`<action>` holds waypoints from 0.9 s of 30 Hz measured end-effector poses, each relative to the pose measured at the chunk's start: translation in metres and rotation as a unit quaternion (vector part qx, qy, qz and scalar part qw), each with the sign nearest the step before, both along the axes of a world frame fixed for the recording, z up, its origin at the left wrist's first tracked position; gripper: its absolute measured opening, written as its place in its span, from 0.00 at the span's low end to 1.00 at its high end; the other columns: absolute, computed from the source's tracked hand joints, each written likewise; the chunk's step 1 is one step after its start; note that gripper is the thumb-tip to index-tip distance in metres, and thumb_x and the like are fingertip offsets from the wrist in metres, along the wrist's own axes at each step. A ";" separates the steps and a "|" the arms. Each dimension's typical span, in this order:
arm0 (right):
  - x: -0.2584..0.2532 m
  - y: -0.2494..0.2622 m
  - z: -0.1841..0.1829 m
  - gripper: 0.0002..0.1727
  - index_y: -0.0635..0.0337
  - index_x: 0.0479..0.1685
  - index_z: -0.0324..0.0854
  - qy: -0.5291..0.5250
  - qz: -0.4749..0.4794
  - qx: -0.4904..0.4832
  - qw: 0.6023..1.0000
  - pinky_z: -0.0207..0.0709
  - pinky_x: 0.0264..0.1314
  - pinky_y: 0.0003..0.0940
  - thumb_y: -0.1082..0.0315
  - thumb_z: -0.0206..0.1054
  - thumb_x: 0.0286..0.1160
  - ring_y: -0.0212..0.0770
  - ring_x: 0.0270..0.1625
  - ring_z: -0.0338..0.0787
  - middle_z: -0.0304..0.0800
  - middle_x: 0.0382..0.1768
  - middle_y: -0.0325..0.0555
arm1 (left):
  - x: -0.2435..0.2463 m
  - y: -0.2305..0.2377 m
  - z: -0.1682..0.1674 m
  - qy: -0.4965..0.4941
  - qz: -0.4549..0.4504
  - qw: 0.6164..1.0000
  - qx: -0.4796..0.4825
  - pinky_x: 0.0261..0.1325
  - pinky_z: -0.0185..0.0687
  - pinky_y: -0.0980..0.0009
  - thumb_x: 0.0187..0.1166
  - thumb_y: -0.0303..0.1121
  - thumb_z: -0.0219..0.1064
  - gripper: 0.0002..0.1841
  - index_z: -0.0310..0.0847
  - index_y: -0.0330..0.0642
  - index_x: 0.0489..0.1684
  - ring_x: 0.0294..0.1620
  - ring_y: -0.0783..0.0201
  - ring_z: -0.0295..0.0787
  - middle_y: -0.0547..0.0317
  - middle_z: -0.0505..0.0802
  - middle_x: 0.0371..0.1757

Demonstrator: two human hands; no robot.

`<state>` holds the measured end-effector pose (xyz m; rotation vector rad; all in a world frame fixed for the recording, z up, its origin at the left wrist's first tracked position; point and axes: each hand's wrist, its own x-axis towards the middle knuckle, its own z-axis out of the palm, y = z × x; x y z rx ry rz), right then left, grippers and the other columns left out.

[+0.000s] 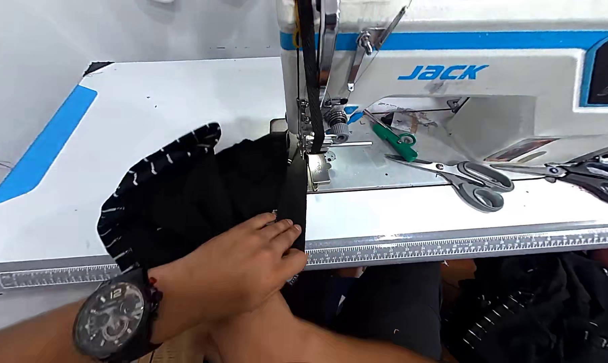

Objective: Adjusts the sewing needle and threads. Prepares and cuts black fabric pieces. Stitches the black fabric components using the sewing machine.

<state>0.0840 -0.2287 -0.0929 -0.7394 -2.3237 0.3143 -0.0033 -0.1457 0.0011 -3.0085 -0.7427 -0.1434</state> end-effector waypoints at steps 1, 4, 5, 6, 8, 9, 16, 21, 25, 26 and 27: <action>0.036 -0.003 0.016 0.10 0.42 0.43 0.94 -0.006 -0.003 -0.031 0.999 0.85 0.56 0.39 0.54 0.66 0.80 0.36 0.53 0.93 0.97 0.47 0.32 | -0.008 0.001 -0.006 -0.008 -0.006 1.000 0.002 0.71 0.83 0.53 0.86 0.36 0.50 0.16 0.87 0.47 0.44 0.70 0.51 0.89 0.51 0.93 0.65; 0.117 0.030 0.036 0.15 0.51 0.35 0.92 0.071 -0.118 -0.058 0.989 0.89 0.41 0.32 0.59 0.61 0.82 0.32 0.42 0.95 0.97 0.39 0.36 | -0.028 0.003 -0.023 -0.069 -0.014 0.998 -0.002 0.81 0.76 0.57 0.90 0.35 0.49 0.15 0.86 0.45 0.50 0.77 0.57 0.83 0.57 0.90 0.71; 0.132 0.053 0.040 0.15 0.52 0.43 0.93 0.064 -0.159 -0.035 0.985 0.87 0.40 0.34 0.59 0.59 0.82 0.34 0.43 0.94 0.97 0.43 0.36 | -0.027 0.000 -0.028 -0.079 -0.015 0.997 0.006 0.81 0.75 0.56 0.90 0.33 0.49 0.15 0.86 0.45 0.53 0.77 0.57 0.83 0.57 0.90 0.71; 0.142 0.078 0.043 0.17 0.51 0.54 0.92 0.026 -0.179 -0.014 0.983 0.86 0.45 0.37 0.59 0.58 0.82 0.37 0.50 0.93 0.95 0.54 0.36 | -0.022 -0.004 -0.031 -0.081 -0.013 0.996 0.023 0.79 0.77 0.53 0.90 0.32 0.49 0.16 0.86 0.44 0.57 0.76 0.55 0.84 0.55 0.90 0.71; 0.145 0.121 0.045 0.21 0.49 0.66 0.89 -0.057 -0.158 0.017 0.986 0.80 0.56 0.45 0.64 0.57 0.80 0.46 0.63 0.86 0.88 0.71 0.36 | -0.006 -0.012 -0.033 -0.068 0.001 0.996 0.063 0.74 0.80 0.48 0.90 0.27 0.47 0.18 0.84 0.39 0.63 0.73 0.49 0.87 0.49 0.91 0.69; 0.142 0.134 0.043 0.21 0.49 0.65 0.90 -0.093 -0.149 0.032 0.984 0.76 0.59 0.48 0.66 0.57 0.79 0.49 0.66 0.85 0.86 0.74 0.35 | 0.002 -0.016 -0.033 -0.049 0.012 0.995 0.083 0.73 0.81 0.47 0.89 0.25 0.46 0.19 0.83 0.37 0.65 0.72 0.47 0.87 0.46 0.91 0.68; 0.136 0.141 0.033 0.21 0.53 0.63 0.91 -0.148 -0.156 0.073 0.974 0.72 0.66 0.50 0.68 0.57 0.76 0.50 0.68 0.83 0.88 0.71 0.37 | 0.012 -0.005 -0.043 -0.055 0.014 0.987 0.147 0.70 0.83 0.48 0.88 0.22 0.47 0.18 0.83 0.32 0.64 0.65 0.44 0.91 0.41 0.94 0.60; 0.136 0.142 0.036 0.20 0.50 0.62 0.91 -0.128 -0.183 0.038 0.974 0.74 0.65 0.51 0.67 0.58 0.75 0.56 0.71 0.79 0.83 0.71 0.51 | 0.002 0.028 -0.046 -0.113 -0.034 0.986 0.121 0.69 0.86 0.51 0.88 0.25 0.51 0.13 0.84 0.38 0.52 0.64 0.44 0.92 0.40 0.94 0.60; 0.134 0.143 0.036 0.20 0.48 0.62 0.91 -0.124 -0.200 0.025 0.972 0.74 0.64 0.50 0.67 0.60 0.76 0.57 0.70 0.78 0.83 0.67 0.53 | -0.005 0.056 -0.046 -0.143 -0.058 0.985 0.074 0.73 0.84 0.55 0.86 0.25 0.55 0.12 0.87 0.37 0.53 0.68 0.48 0.90 0.45 0.94 0.60; 0.134 0.143 0.036 0.19 0.48 0.62 0.91 -0.125 -0.203 0.024 0.971 0.74 0.63 0.50 0.66 0.60 0.76 0.56 0.69 0.79 0.83 0.67 0.52 | -0.006 0.063 -0.045 -0.147 -0.063 0.985 0.070 0.73 0.84 0.56 0.86 0.25 0.56 0.12 0.87 0.37 0.53 0.68 0.48 0.90 0.45 0.94 0.60; 0.133 0.143 0.036 0.19 0.47 0.62 0.91 -0.125 -0.206 0.023 0.970 0.74 0.63 0.49 0.66 0.60 0.76 0.56 0.69 0.79 0.83 0.66 0.51 | -0.008 0.068 -0.045 -0.146 -0.065 0.985 0.069 0.74 0.83 0.56 0.86 0.24 0.56 0.12 0.87 0.37 0.54 0.69 0.48 0.89 0.45 0.94 0.60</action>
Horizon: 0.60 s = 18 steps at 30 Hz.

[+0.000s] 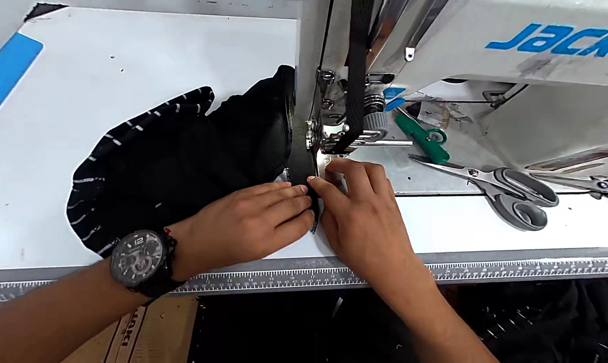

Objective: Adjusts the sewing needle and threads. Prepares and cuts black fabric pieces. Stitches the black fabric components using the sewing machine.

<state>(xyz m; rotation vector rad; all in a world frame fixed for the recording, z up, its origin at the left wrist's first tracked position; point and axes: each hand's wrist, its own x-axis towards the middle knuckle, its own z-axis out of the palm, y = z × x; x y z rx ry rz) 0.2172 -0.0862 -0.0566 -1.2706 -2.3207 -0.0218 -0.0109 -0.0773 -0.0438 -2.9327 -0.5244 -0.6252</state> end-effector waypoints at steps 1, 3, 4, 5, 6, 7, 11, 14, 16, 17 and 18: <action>0.000 -0.001 0.000 0.20 0.46 0.62 0.91 -0.001 -0.004 0.000 1.000 0.75 0.63 0.48 0.66 0.60 0.77 0.55 0.68 0.79 0.83 0.66 0.51 | -0.001 0.005 -0.001 -0.001 -0.003 1.000 0.001 0.74 0.83 0.56 0.86 0.24 0.56 0.13 0.87 0.36 0.55 0.69 0.47 0.89 0.44 0.94 0.61; 0.000 -0.001 -0.001 0.20 0.46 0.63 0.91 -0.004 -0.008 0.001 1.000 0.75 0.62 0.48 0.66 0.60 0.76 0.54 0.68 0.79 0.83 0.66 0.50 | -0.003 0.016 -0.004 -0.009 -0.006 1.000 0.003 0.76 0.82 0.57 0.86 0.25 0.57 0.13 0.88 0.35 0.56 0.70 0.48 0.88 0.44 0.94 0.61; 0.000 -0.001 -0.001 0.21 0.46 0.63 0.91 -0.006 -0.009 0.000 1.000 0.75 0.62 0.48 0.67 0.61 0.75 0.54 0.68 0.79 0.83 0.66 0.50 | -0.004 0.020 -0.004 -0.011 -0.006 1.000 0.003 0.76 0.82 0.58 0.86 0.25 0.57 0.13 0.89 0.35 0.56 0.70 0.49 0.89 0.45 0.94 0.61; 0.000 -0.001 -0.001 0.21 0.46 0.64 0.91 -0.008 -0.010 -0.001 1.000 0.74 0.62 0.48 0.67 0.61 0.75 0.54 0.68 0.79 0.83 0.66 0.50 | -0.005 0.025 -0.004 -0.009 -0.006 1.000 0.003 0.76 0.81 0.58 0.86 0.24 0.57 0.13 0.89 0.35 0.56 0.70 0.48 0.89 0.45 0.94 0.60; -0.001 -0.002 -0.001 0.21 0.46 0.64 0.90 -0.011 -0.011 0.000 1.000 0.74 0.62 0.48 0.67 0.61 0.74 0.54 0.68 0.79 0.83 0.66 0.50 | -0.005 0.029 -0.004 -0.007 -0.003 1.000 0.000 0.77 0.81 0.58 0.85 0.24 0.58 0.13 0.89 0.35 0.56 0.70 0.48 0.88 0.45 0.94 0.60; -0.001 -0.002 -0.001 0.21 0.46 0.64 0.90 -0.014 -0.012 0.001 1.000 0.75 0.61 0.48 0.67 0.61 0.73 0.54 0.68 0.79 0.83 0.66 0.50 | -0.005 0.033 -0.004 -0.010 0.000 1.000 -0.001 0.76 0.81 0.59 0.85 0.24 0.58 0.13 0.90 0.35 0.54 0.69 0.48 0.89 0.45 0.94 0.59; 0.002 -0.004 -0.001 0.22 0.47 0.65 0.90 -0.004 -0.012 0.011 1.000 0.75 0.59 0.47 0.66 0.60 0.73 0.53 0.66 0.81 0.85 0.63 0.49 | -0.004 0.051 -0.003 -0.015 0.013 1.000 0.010 0.69 0.83 0.64 0.84 0.24 0.59 0.13 0.91 0.35 0.54 0.64 0.51 0.91 0.46 0.95 0.56; 0.004 -0.005 -0.002 0.20 0.47 0.61 0.91 0.019 -0.010 0.021 1.000 0.76 0.56 0.46 0.66 0.59 0.74 0.52 0.62 0.83 0.87 0.60 0.48 | -0.003 0.063 -0.001 -0.009 0.024 0.999 0.047 0.60 0.85 0.68 0.86 0.26 0.58 0.13 0.90 0.35 0.53 0.56 0.54 0.93 0.48 0.95 0.52; 0.006 -0.006 -0.002 0.19 0.49 0.59 0.92 0.039 -0.011 0.022 0.999 0.77 0.55 0.45 0.66 0.59 0.74 0.51 0.60 0.84 0.87 0.60 0.48 | -0.002 0.070 0.000 -0.018 0.030 0.998 0.058 0.58 0.85 0.67 0.87 0.27 0.57 0.12 0.90 0.35 0.47 0.55 0.53 0.93 0.47 0.95 0.50; 0.007 -0.006 -0.002 0.18 0.50 0.57 0.92 0.051 -0.016 0.021 0.998 0.77 0.54 0.45 0.66 0.59 0.75 0.51 0.60 0.85 0.88 0.60 0.48 | -0.002 0.074 0.000 -0.024 0.033 0.998 0.056 0.59 0.85 0.66 0.86 0.28 0.57 0.12 0.90 0.35 0.45 0.56 0.52 0.94 0.46 0.95 0.48; 0.010 -0.006 -0.001 0.17 0.51 0.54 0.93 0.063 -0.025 0.022 0.997 0.78 0.54 0.45 0.66 0.59 0.75 0.50 0.59 0.85 0.88 0.59 0.48 | -0.002 0.077 0.001 -0.030 0.038 0.998 0.049 0.59 0.86 0.65 0.85 0.28 0.57 0.13 0.90 0.35 0.43 0.56 0.52 0.94 0.45 0.96 0.47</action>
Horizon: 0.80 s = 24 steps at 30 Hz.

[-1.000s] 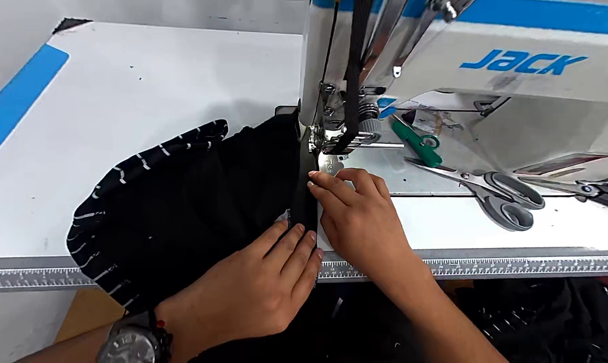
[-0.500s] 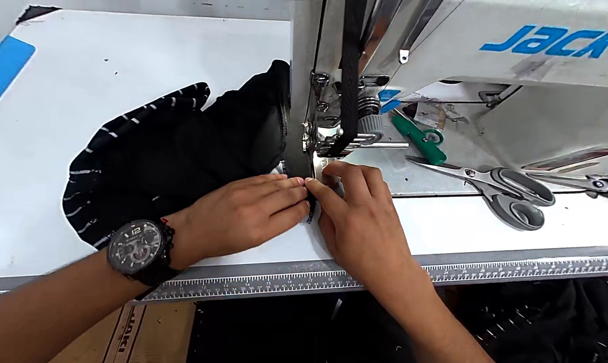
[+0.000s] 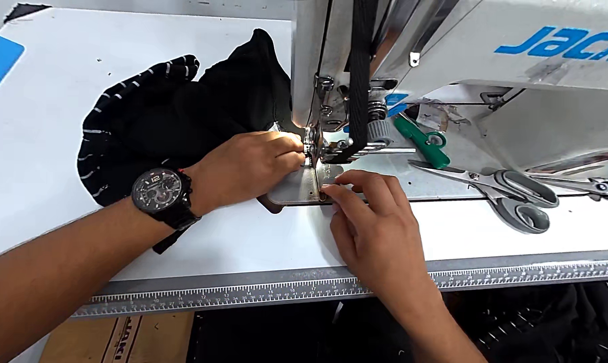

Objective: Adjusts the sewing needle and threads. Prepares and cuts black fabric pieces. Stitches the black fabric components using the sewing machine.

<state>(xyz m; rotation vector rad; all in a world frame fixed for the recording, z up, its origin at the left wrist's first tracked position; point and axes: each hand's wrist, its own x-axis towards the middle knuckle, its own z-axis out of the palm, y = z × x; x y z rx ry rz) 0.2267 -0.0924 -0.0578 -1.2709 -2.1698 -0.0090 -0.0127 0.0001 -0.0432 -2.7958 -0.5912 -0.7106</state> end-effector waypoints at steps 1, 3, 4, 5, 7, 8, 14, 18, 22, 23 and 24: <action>0.004 0.001 0.001 0.16 0.52 0.52 0.93 0.012 -0.012 0.000 1.000 0.78 0.53 0.45 0.66 0.59 0.76 0.50 0.58 0.86 0.89 0.58 0.48 | 0.000 0.004 0.000 -0.006 0.006 1.000 -0.008 0.58 0.86 0.64 0.83 0.27 0.56 0.13 0.90 0.35 0.41 0.55 0.51 0.94 0.45 0.96 0.47; 0.020 0.007 0.009 0.15 0.56 0.52 0.92 0.013 -0.049 0.002 0.999 0.81 0.55 0.48 0.65 0.60 0.79 0.52 0.59 0.87 0.90 0.57 0.50 | 0.000 0.008 -0.001 -0.010 0.027 0.999 -0.031 0.58 0.86 0.62 0.82 0.27 0.56 0.13 0.90 0.34 0.42 0.56 0.51 0.94 0.45 0.95 0.48; 0.031 0.016 0.015 0.15 0.59 0.53 0.91 -0.002 -0.077 0.006 0.997 0.82 0.56 0.51 0.64 0.60 0.81 0.55 0.60 0.88 0.90 0.58 0.53 | 0.001 0.009 -0.002 -0.013 0.038 0.998 -0.043 0.57 0.87 0.61 0.83 0.27 0.56 0.13 0.90 0.35 0.42 0.56 0.50 0.93 0.46 0.95 0.49; 0.042 0.028 0.023 0.16 0.62 0.56 0.89 -0.022 -0.103 0.005 0.994 0.81 0.58 0.56 0.63 0.60 0.82 0.59 0.62 0.87 0.89 0.59 0.58 | 0.000 0.011 -0.002 -0.017 0.047 0.997 -0.051 0.57 0.87 0.60 0.83 0.27 0.57 0.13 0.90 0.35 0.41 0.56 0.50 0.93 0.46 0.95 0.49; 0.060 0.057 0.037 0.21 0.67 0.63 0.85 -0.060 -0.151 -0.017 0.987 0.75 0.61 0.67 0.59 0.59 0.86 0.72 0.66 0.81 0.85 0.62 0.68 | 0.001 0.013 -0.005 -0.033 0.055 0.996 -0.057 0.55 0.87 0.60 0.82 0.26 0.58 0.12 0.90 0.35 0.37 0.52 0.51 0.94 0.47 0.95 0.45; 0.066 0.073 0.040 0.24 0.69 0.63 0.84 -0.077 -0.176 -0.026 0.981 0.73 0.60 0.72 0.56 0.60 0.85 0.77 0.67 0.79 0.83 0.62 0.73 | 0.001 0.013 -0.006 -0.040 0.053 0.996 -0.061 0.55 0.88 0.60 0.82 0.26 0.59 0.11 0.89 0.35 0.35 0.51 0.51 0.94 0.47 0.95 0.44; 0.059 0.102 0.037 0.20 0.74 0.58 0.81 -0.129 -0.233 -0.123 0.956 0.75 0.53 0.78 0.61 0.65 0.85 0.80 0.62 0.82 0.81 0.59 0.78 | -0.002 0.021 -0.011 -0.060 0.059 0.989 -0.125 0.67 0.86 0.57 0.86 0.30 0.58 0.14 0.93 0.39 0.43 0.63 0.54 0.93 0.51 0.96 0.55; 0.053 0.079 0.035 0.10 0.66 0.54 0.83 -0.135 -0.178 -0.047 0.974 0.71 0.48 0.79 0.69 0.63 0.85 0.79 0.61 0.82 0.85 0.58 0.70 | -0.002 0.024 -0.011 -0.053 0.064 0.985 -0.154 0.62 0.87 0.54 0.87 0.31 0.59 0.13 0.92 0.40 0.44 0.60 0.54 0.93 0.52 0.95 0.53; 0.056 0.071 0.027 0.17 0.70 0.65 0.77 -0.147 -0.205 -0.069 0.965 0.74 0.53 0.79 0.71 0.62 0.82 0.81 0.63 0.82 0.82 0.62 0.75 | -0.002 0.021 -0.007 -0.048 0.074 0.980 -0.178 0.62 0.86 0.53 0.86 0.30 0.60 0.12 0.92 0.40 0.42 0.60 0.51 0.92 0.50 0.96 0.51; 0.058 0.071 0.025 0.20 0.73 0.69 0.75 -0.144 -0.215 -0.068 0.964 0.74 0.57 0.78 0.70 0.62 0.82 0.81 0.63 0.82 0.80 0.62 0.78 | -0.002 0.020 -0.005 -0.045 0.072 0.980 -0.182 0.63 0.86 0.53 0.86 0.30 0.61 0.11 0.92 0.39 0.42 0.61 0.51 0.92 0.49 0.95 0.50; 0.060 0.071 0.022 0.21 0.74 0.69 0.75 -0.142 -0.219 -0.062 0.963 0.73 0.58 0.78 0.68 0.62 0.83 0.82 0.64 0.81 0.81 0.62 0.79 | -0.004 0.019 -0.003 -0.044 0.069 0.979 -0.185 0.64 0.85 0.53 0.86 0.30 0.61 0.11 0.92 0.39 0.42 0.61 0.50 0.92 0.49 0.95 0.51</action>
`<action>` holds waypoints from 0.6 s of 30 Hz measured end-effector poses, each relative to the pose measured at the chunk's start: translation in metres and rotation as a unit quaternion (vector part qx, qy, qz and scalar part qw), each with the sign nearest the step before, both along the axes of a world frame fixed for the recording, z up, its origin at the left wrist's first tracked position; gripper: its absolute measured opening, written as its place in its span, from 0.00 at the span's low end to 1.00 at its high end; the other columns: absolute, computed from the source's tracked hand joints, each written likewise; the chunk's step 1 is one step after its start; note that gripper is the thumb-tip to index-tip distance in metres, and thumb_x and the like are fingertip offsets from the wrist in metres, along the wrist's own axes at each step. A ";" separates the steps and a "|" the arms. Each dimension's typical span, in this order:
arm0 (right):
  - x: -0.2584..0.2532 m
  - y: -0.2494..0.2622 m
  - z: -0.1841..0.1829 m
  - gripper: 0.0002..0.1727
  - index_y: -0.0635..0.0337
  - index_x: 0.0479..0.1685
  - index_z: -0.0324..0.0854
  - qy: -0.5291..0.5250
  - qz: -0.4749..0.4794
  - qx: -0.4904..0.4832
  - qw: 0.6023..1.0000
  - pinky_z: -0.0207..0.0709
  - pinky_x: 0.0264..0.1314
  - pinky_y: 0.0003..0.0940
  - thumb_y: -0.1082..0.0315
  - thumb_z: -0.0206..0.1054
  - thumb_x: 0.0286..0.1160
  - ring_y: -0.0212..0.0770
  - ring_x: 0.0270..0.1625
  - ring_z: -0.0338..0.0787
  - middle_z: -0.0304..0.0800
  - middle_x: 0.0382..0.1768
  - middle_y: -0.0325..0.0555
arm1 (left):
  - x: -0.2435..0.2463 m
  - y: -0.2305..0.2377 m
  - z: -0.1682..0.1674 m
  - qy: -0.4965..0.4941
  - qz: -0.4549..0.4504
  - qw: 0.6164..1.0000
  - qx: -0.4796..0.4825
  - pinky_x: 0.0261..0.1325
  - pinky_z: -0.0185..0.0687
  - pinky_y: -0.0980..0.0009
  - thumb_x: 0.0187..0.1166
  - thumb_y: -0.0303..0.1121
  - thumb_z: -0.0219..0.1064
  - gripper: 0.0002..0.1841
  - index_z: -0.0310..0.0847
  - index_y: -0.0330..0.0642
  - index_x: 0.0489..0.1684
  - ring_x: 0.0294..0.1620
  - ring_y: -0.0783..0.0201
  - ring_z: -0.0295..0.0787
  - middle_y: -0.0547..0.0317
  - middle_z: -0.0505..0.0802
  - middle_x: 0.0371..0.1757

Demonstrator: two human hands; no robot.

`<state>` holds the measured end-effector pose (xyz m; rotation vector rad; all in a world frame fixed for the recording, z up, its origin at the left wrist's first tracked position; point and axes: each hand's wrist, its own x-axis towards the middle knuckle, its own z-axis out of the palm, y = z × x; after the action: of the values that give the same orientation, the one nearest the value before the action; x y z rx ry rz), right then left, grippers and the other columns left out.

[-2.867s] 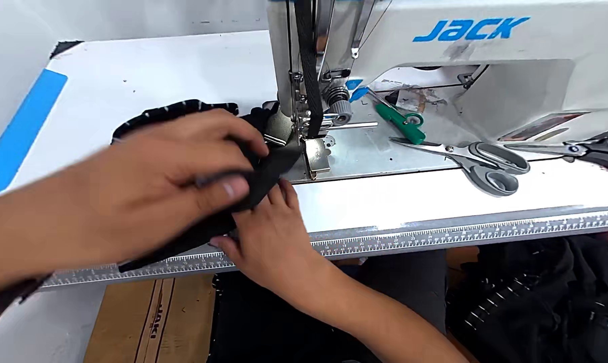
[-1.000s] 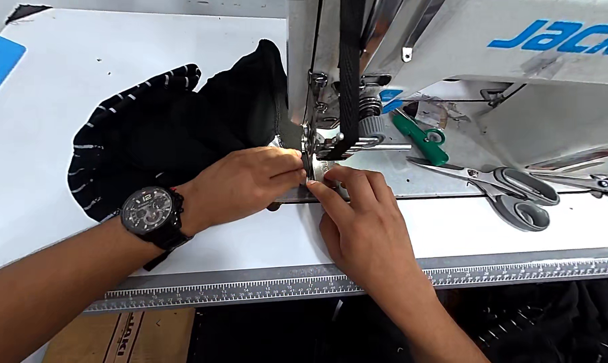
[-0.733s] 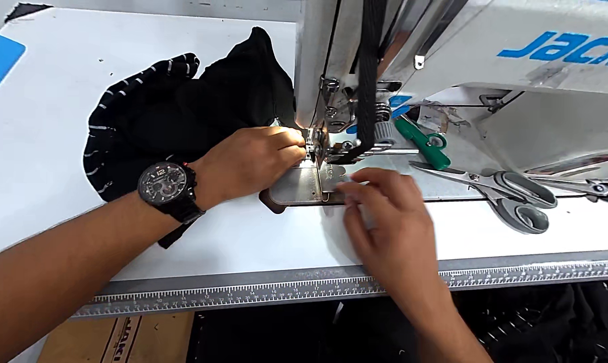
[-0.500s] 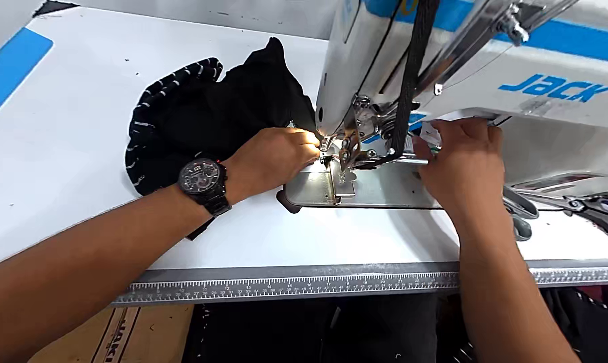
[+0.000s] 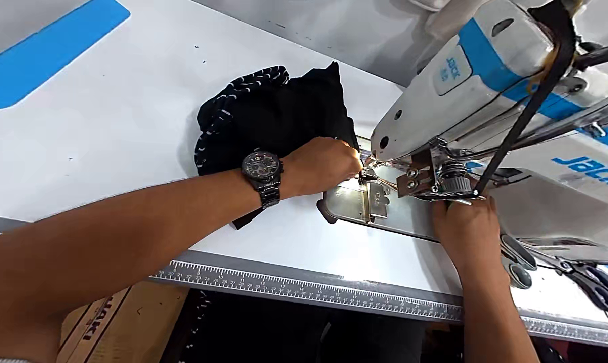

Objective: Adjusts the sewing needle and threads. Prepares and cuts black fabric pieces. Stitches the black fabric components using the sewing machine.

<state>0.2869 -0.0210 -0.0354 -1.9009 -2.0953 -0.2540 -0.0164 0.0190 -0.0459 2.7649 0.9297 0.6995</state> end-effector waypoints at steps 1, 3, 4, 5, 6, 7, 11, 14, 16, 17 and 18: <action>0.002 0.000 -0.001 0.20 0.73 0.67 0.79 -0.001 -0.003 0.006 1.000 0.71 0.57 0.79 0.67 0.62 0.83 0.83 0.64 0.79 0.81 0.60 0.79 | -0.002 -0.001 0.001 -0.002 -0.006 1.000 0.003 0.64 0.85 0.53 0.85 0.29 0.61 0.11 0.92 0.38 0.42 0.61 0.51 0.92 0.50 0.96 0.51; 0.002 -0.003 -0.002 0.18 0.67 0.65 0.83 -0.005 -0.022 0.003 1.000 0.69 0.51 0.80 0.65 0.62 0.85 0.84 0.63 0.78 0.81 0.60 0.78 | -0.005 -0.003 -0.001 -0.019 -0.023 0.999 0.017 0.61 0.86 0.55 0.85 0.29 0.62 0.11 0.92 0.39 0.41 0.58 0.53 0.93 0.51 0.96 0.49; 0.002 -0.005 -0.002 0.17 0.64 0.65 0.83 -0.008 -0.028 0.004 1.000 0.70 0.49 0.79 0.65 0.62 0.85 0.83 0.62 0.79 0.82 0.60 0.76 | -0.007 -0.004 -0.001 -0.026 -0.031 0.999 0.023 0.60 0.87 0.56 0.85 0.29 0.61 0.11 0.92 0.39 0.40 0.58 0.54 0.94 0.52 0.96 0.48; 0.001 -0.006 -0.001 0.17 0.63 0.66 0.83 -0.008 -0.029 0.010 1.000 0.71 0.50 0.79 0.65 0.62 0.85 0.82 0.62 0.80 0.83 0.60 0.74 | -0.008 -0.004 -0.001 -0.032 -0.037 0.998 0.026 0.60 0.87 0.57 0.85 0.30 0.61 0.11 0.92 0.39 0.40 0.58 0.54 0.94 0.52 0.96 0.48; 0.001 -0.009 0.000 0.18 0.61 0.66 0.84 0.000 -0.025 0.021 0.999 0.71 0.51 0.78 0.64 0.63 0.84 0.80 0.63 0.81 0.83 0.62 0.73 | -0.010 -0.005 -0.001 -0.036 -0.039 0.998 0.028 0.62 0.87 0.58 0.86 0.30 0.61 0.12 0.92 0.40 0.41 0.58 0.55 0.94 0.53 0.96 0.48; 0.002 -0.012 0.003 0.17 0.61 0.65 0.85 0.016 -0.021 0.036 0.999 0.71 0.54 0.77 0.64 0.64 0.84 0.78 0.64 0.81 0.84 0.62 0.71 | -0.011 -0.005 -0.002 -0.040 -0.041 0.998 0.030 0.62 0.87 0.58 0.86 0.31 0.61 0.12 0.92 0.40 0.41 0.58 0.56 0.94 0.54 0.97 0.49; 0.016 -0.017 0.021 0.13 0.66 0.56 0.88 0.054 0.024 0.074 0.996 0.76 0.62 0.70 0.70 0.61 0.84 0.70 0.63 0.86 0.89 0.58 0.66 | -0.011 -0.004 -0.004 -0.050 -0.046 0.997 0.035 0.64 0.86 0.58 0.85 0.30 0.60 0.11 0.91 0.40 0.41 0.59 0.55 0.92 0.53 0.95 0.51; 0.005 0.009 0.024 0.13 0.69 0.55 0.89 0.051 0.161 0.031 0.985 0.75 0.69 0.66 0.72 0.65 0.80 0.67 0.65 0.86 0.90 0.56 0.66 | -0.011 -0.005 -0.006 -0.040 -0.046 0.998 0.029 0.67 0.84 0.56 0.85 0.32 0.60 0.11 0.90 0.40 0.43 0.63 0.54 0.91 0.53 0.95 0.55; -0.008 0.035 0.019 0.15 0.66 0.53 0.90 0.034 0.226 -0.035 0.973 0.73 0.73 0.65 0.64 0.66 0.80 0.64 0.64 0.87 0.92 0.54 0.64 | -0.011 -0.005 -0.006 -0.044 -0.044 0.998 0.031 0.69 0.83 0.55 0.86 0.33 0.59 0.12 0.90 0.41 0.43 0.64 0.55 0.90 0.54 0.94 0.56; -0.016 0.044 0.020 0.17 0.66 0.56 0.89 0.023 0.218 -0.079 0.972 0.72 0.73 0.65 0.61 0.65 0.82 0.64 0.66 0.87 0.91 0.56 0.64 | -0.011 -0.005 -0.006 -0.046 -0.045 0.997 0.032 0.70 0.83 0.55 0.86 0.34 0.59 0.12 0.90 0.41 0.43 0.64 0.55 0.90 0.54 0.94 0.56; -0.024 0.050 0.023 0.18 0.64 0.56 0.88 0.009 0.196 -0.106 0.975 0.76 0.69 0.64 0.59 0.65 0.82 0.61 0.64 0.89 0.92 0.55 0.62 | -0.011 -0.004 -0.006 -0.043 -0.045 0.998 0.031 0.70 0.83 0.54 0.86 0.34 0.59 0.12 0.90 0.41 0.43 0.65 0.55 0.89 0.54 0.94 0.57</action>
<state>0.2627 0.0294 -0.0128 -1.5333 -2.5085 0.0798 -0.0273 0.0146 -0.0518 2.7851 0.7741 0.8396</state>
